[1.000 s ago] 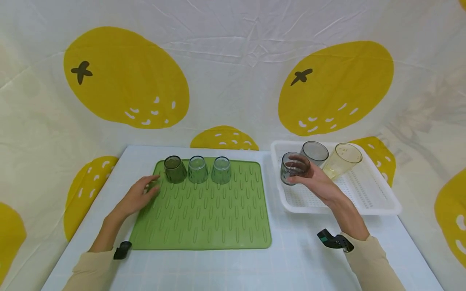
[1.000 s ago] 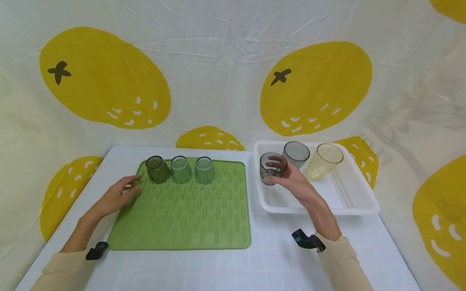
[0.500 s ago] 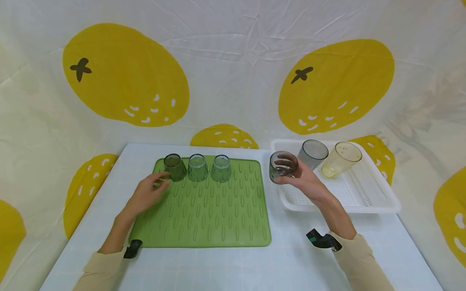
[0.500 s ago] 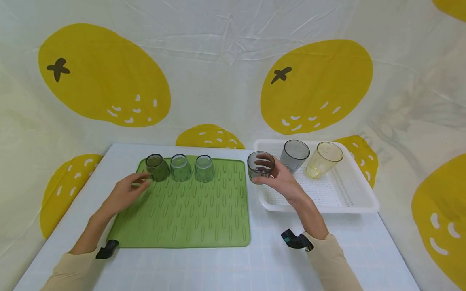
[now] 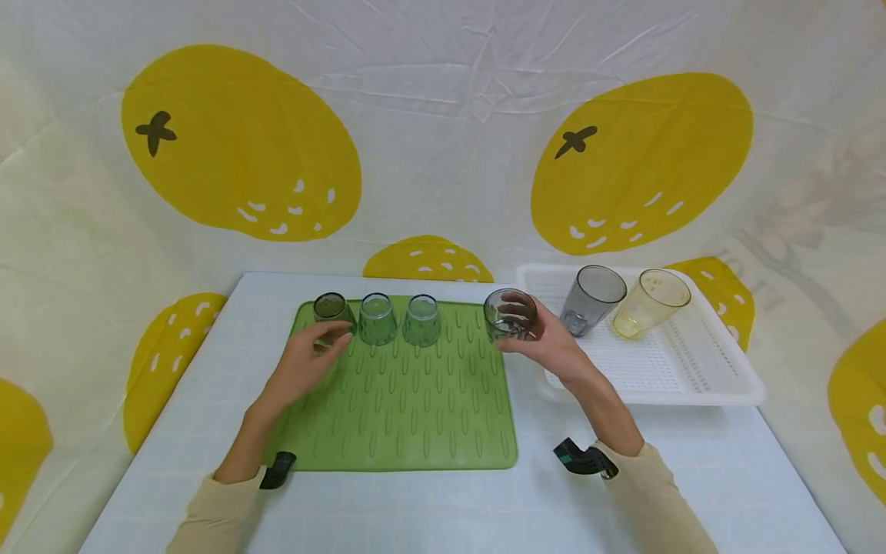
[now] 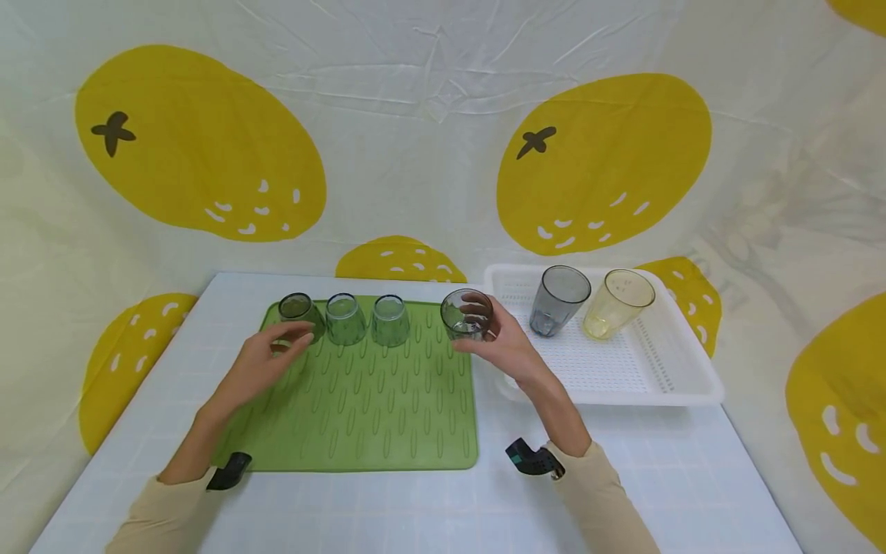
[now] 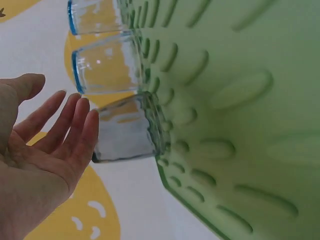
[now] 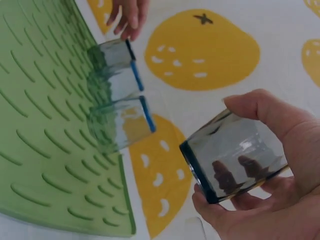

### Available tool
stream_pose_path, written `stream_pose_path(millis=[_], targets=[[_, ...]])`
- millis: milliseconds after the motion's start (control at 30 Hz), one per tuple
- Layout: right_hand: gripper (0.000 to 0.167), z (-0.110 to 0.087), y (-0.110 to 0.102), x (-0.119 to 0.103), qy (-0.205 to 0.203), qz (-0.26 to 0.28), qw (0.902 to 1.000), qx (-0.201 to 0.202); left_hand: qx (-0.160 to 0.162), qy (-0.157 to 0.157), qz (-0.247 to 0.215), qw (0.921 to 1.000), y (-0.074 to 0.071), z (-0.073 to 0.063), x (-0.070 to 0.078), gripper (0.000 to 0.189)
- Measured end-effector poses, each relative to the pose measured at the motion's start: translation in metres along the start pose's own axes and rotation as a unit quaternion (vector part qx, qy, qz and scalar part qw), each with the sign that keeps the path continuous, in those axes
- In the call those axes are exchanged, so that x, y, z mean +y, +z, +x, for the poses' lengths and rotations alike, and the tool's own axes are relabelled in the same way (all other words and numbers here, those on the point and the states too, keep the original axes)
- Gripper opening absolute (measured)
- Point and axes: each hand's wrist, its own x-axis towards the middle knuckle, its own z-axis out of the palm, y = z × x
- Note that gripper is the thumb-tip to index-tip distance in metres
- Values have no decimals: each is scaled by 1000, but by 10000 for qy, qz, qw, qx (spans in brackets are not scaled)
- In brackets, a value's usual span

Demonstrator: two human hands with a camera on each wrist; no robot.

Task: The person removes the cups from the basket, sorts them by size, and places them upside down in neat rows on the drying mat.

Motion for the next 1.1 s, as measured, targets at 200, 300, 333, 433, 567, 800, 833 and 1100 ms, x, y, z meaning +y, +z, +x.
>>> stream_pose_path(millis=[200, 300, 333, 433, 567, 800, 833, 1100], targets=[[75, 7, 20, 4, -64, -302, 9994, 144, 13, 181, -184, 9997, 7, 6, 10, 35], [75, 9, 29, 5, -142, -324, 9993, 158, -24, 239, -325, 9992, 12, 8, 16, 34], [75, 10, 32, 5, -142, -332, 9992, 178, -35, 258, -383, 9989, 13, 9, 18, 34], [75, 11, 40, 6, -100, -419, 9988, 236, -55, 289, -465, 9985, 19, 12, 22, 33], [76, 13, 50, 11, -47, -500, 9983, 284, -105, 276, -554, 9980, 28, 15, 27, 32], [76, 17, 67, 20, -83, -607, 9976, 308, -218, 217, -867, 9958, 42, 21, 38, 33], [76, 17, 69, 22, -85, -644, 9974, 328, -232, 242, -901, 9954, 45, 22, 39, 34], [76, 22, 84, 34, -96, -850, 9958, 331, -337, 269, -1066, 9934, 60, 27, 52, 43]])
